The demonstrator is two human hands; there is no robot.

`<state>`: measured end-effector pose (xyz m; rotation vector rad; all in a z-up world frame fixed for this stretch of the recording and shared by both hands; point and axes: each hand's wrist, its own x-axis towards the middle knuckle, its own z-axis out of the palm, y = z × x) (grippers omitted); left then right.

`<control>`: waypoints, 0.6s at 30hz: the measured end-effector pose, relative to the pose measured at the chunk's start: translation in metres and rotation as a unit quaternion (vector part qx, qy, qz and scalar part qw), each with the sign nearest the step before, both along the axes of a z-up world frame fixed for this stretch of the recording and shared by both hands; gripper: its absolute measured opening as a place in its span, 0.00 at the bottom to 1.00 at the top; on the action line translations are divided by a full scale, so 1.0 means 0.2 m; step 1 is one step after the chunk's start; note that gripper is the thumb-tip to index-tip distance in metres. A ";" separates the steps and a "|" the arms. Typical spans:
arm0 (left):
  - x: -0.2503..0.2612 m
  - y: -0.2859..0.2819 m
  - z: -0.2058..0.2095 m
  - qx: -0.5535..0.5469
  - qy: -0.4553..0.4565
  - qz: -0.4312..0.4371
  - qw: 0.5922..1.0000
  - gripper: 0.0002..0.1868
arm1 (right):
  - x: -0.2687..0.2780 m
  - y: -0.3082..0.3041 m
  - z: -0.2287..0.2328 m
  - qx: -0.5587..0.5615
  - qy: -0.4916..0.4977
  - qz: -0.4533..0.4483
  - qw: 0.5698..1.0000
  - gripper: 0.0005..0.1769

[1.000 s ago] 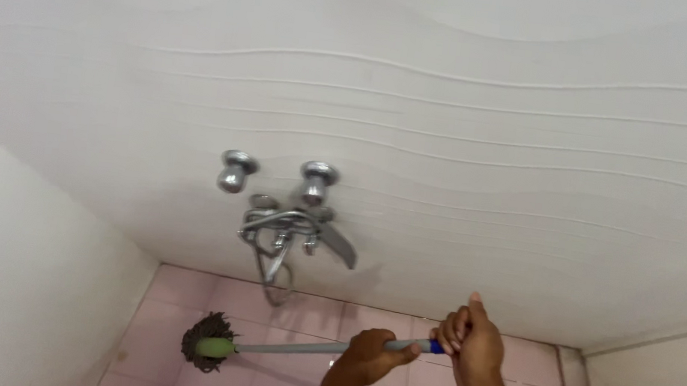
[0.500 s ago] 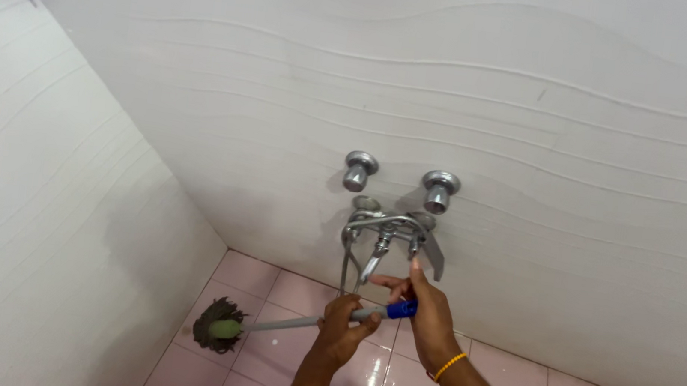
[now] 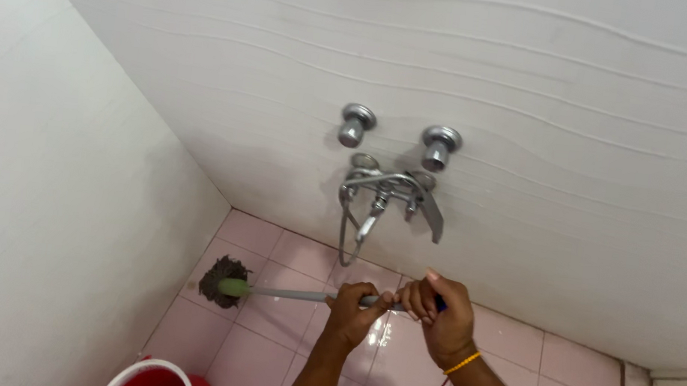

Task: The person mops the tiled bathroom floor using a cleaning mop and a bucket of water.

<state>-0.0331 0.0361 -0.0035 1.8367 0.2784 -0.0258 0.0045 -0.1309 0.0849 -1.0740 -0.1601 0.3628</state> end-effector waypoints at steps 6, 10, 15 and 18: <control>0.01 -0.57 -0.02 0.088 -0.019 -0.084 0.992 0.31 | -0.05 -0.59 -0.01 0.049 0.015 -0.071 0.996 0.27; 0.05 -1.09 0.10 0.107 0.038 -0.171 0.979 0.32 | -0.03 -1.07 0.03 0.065 0.007 -0.169 0.983 0.24; 0.11 -1.81 0.18 0.162 0.060 -0.236 0.956 0.22 | -0.09 -1.74 0.16 0.016 -0.006 -0.258 0.966 0.25; 0.12 -2.18 0.20 0.175 0.041 -0.289 0.940 0.15 | -0.13 -2.08 0.25 -0.015 0.019 -0.325 0.945 0.28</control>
